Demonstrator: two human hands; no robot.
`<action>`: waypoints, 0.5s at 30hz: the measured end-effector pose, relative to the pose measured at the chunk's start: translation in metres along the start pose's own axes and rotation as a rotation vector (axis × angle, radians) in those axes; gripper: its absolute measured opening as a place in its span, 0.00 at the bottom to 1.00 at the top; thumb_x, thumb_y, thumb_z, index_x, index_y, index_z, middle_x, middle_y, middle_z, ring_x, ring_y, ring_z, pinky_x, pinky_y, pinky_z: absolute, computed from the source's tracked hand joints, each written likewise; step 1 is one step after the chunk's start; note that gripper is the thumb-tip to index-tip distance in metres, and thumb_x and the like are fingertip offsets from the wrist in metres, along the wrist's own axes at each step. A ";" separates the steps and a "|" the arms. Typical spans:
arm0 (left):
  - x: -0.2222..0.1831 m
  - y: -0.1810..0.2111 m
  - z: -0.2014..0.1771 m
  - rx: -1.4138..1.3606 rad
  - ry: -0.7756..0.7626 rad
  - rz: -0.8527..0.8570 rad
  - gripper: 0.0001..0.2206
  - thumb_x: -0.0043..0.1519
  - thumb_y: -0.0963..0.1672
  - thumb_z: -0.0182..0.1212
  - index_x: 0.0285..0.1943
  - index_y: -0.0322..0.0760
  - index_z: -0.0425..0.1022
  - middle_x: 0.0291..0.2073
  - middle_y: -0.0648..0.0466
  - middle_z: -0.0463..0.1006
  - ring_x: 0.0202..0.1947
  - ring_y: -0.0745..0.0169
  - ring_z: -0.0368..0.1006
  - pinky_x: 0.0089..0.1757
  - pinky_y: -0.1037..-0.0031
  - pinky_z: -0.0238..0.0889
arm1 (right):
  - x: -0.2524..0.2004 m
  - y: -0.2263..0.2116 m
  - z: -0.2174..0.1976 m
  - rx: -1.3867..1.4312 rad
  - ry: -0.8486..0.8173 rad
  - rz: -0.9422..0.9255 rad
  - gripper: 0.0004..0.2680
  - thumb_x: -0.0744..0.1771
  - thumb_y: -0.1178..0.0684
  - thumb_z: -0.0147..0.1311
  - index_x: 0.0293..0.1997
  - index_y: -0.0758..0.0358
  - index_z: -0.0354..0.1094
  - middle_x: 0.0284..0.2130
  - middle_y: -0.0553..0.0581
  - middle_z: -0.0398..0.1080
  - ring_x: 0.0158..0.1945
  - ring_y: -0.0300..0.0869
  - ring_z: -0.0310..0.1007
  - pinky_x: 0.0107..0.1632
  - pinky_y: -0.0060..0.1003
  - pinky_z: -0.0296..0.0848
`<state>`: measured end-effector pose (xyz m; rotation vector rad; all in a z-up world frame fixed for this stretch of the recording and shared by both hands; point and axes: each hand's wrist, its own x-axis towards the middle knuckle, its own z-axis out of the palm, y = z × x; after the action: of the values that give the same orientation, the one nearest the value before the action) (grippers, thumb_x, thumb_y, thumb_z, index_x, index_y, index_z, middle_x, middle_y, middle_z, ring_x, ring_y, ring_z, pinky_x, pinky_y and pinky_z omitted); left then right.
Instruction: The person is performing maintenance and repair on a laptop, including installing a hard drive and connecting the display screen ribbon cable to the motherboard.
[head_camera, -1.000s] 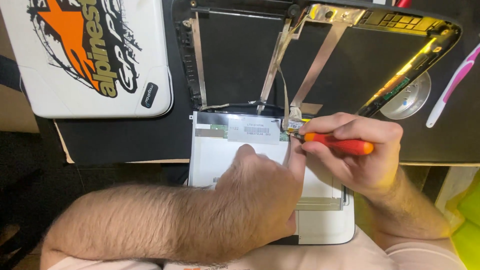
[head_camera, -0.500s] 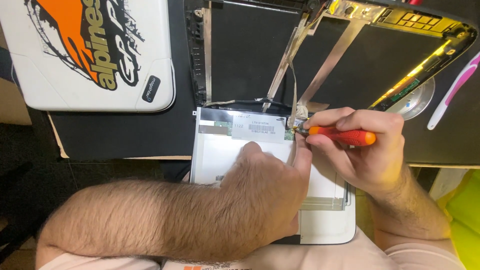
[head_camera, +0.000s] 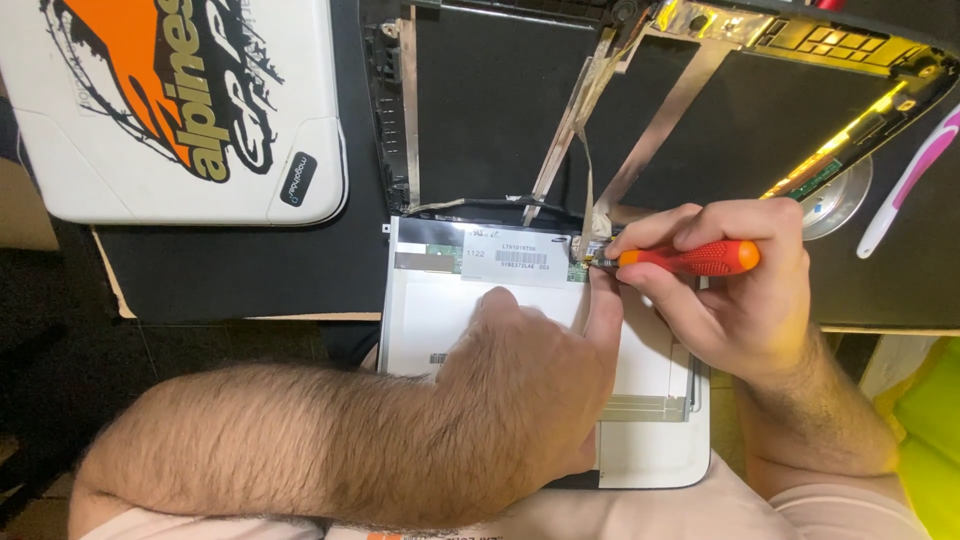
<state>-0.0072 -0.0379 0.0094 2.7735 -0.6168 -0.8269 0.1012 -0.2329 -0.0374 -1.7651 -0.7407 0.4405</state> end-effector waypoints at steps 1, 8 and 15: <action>0.000 0.001 0.000 -0.001 -0.007 -0.006 0.50 0.62 0.57 0.61 0.94 0.24 0.65 0.13 0.65 0.86 0.12 0.64 0.80 0.29 0.59 0.57 | 0.000 0.001 0.000 -0.008 -0.002 -0.013 0.17 0.73 0.66 0.64 0.58 0.66 0.49 0.40 0.76 0.80 0.49 0.62 0.94 0.53 0.48 0.93; -0.003 0.001 0.005 0.074 0.083 -0.023 0.50 0.59 0.57 0.61 0.92 0.28 0.69 0.11 0.67 0.82 0.10 0.67 0.76 0.29 0.61 0.55 | -0.001 0.007 -0.002 0.021 -0.020 -0.017 0.18 0.73 0.65 0.64 0.57 0.65 0.49 0.40 0.77 0.80 0.49 0.61 0.94 0.52 0.48 0.93; -0.006 -0.002 0.004 0.096 0.065 0.001 0.54 0.62 0.64 0.62 0.94 0.25 0.66 0.11 0.70 0.81 0.11 0.69 0.74 0.28 0.62 0.59 | -0.005 0.000 0.000 -0.013 0.172 -0.108 0.17 0.75 0.65 0.57 0.61 0.61 0.44 0.39 0.79 0.76 0.39 0.62 0.89 0.39 0.43 0.82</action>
<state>-0.0133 -0.0339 0.0088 2.8727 -0.6631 -0.7218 0.0975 -0.2358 -0.0374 -1.7404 -0.7134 0.2082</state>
